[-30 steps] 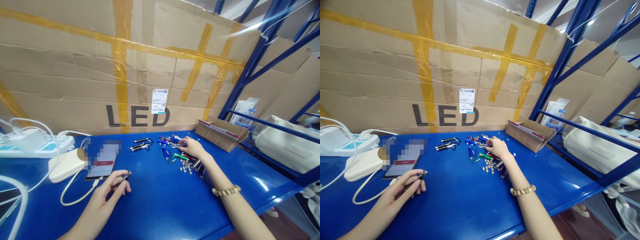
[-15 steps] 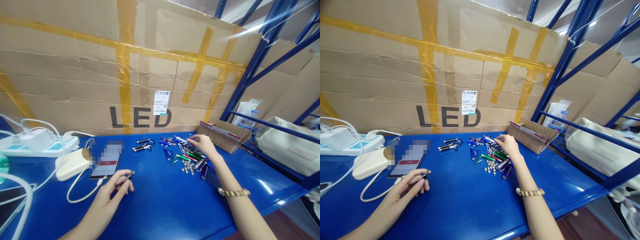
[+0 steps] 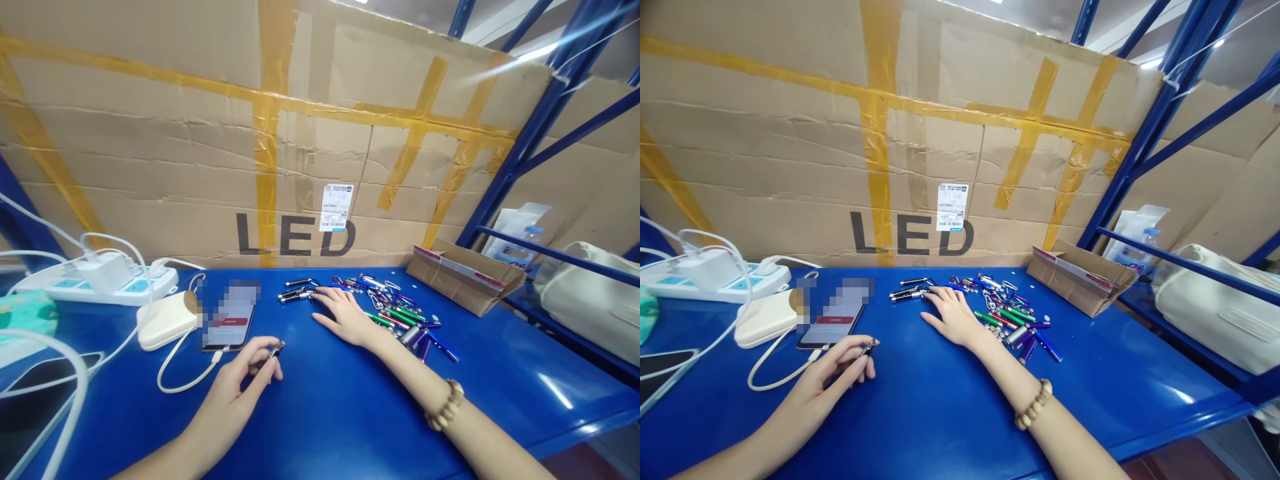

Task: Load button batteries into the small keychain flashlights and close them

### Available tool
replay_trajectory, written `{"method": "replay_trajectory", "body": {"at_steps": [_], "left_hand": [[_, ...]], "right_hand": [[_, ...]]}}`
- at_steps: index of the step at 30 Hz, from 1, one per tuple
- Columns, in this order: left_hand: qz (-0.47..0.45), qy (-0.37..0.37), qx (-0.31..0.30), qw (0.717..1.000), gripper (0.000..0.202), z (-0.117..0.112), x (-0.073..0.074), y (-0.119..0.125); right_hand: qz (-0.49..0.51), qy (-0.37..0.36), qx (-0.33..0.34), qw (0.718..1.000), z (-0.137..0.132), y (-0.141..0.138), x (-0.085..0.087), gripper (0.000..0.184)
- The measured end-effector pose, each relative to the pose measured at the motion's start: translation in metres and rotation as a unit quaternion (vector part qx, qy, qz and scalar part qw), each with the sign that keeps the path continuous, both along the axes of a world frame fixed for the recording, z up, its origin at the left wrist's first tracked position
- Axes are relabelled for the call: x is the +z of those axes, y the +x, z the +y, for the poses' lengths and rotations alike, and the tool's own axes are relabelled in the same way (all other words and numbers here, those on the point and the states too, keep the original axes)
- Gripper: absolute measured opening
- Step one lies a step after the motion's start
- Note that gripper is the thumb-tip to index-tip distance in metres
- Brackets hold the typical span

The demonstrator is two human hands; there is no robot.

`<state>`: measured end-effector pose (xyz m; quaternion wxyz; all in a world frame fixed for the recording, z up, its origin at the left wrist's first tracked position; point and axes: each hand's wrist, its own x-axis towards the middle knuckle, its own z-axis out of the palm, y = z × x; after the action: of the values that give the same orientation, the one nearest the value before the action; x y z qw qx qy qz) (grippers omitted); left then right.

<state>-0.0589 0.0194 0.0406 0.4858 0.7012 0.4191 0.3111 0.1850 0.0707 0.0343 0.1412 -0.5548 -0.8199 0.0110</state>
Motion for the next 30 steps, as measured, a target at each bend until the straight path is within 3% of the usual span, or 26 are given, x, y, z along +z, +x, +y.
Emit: {"method": "replay_trajectory", "body": {"at_steps": [6,17,22,26,30], "left_hand": [[0.053,0.004,-0.023,0.998,0.026,0.002,0.002,0.0],[0.044,0.022,-0.006,0.999,0.024,0.0,0.004,-0.001],[0.027,0.038,0.01,0.999,0.022,0.001,0.0,-0.001],[0.033,0.033,0.021,0.999,0.023,0.001,0.0,-0.001],[0.042,0.024,0.022,0.999,0.026,0.002,-0.002,-0.001]], "right_hand": [[0.002,0.001,-0.022,1.0,-0.001,0.002,0.002,0.025],[-0.012,0.016,-0.008,1.0,-0.002,0.009,0.006,0.011],[-0.015,0.079,-0.135,0.988,0.001,0.035,0.02,0.024],[0.006,0.139,-0.292,0.946,-0.004,0.084,0.038,0.029],[0.019,0.145,-0.405,0.902,-0.013,0.133,0.04,0.035]]}}
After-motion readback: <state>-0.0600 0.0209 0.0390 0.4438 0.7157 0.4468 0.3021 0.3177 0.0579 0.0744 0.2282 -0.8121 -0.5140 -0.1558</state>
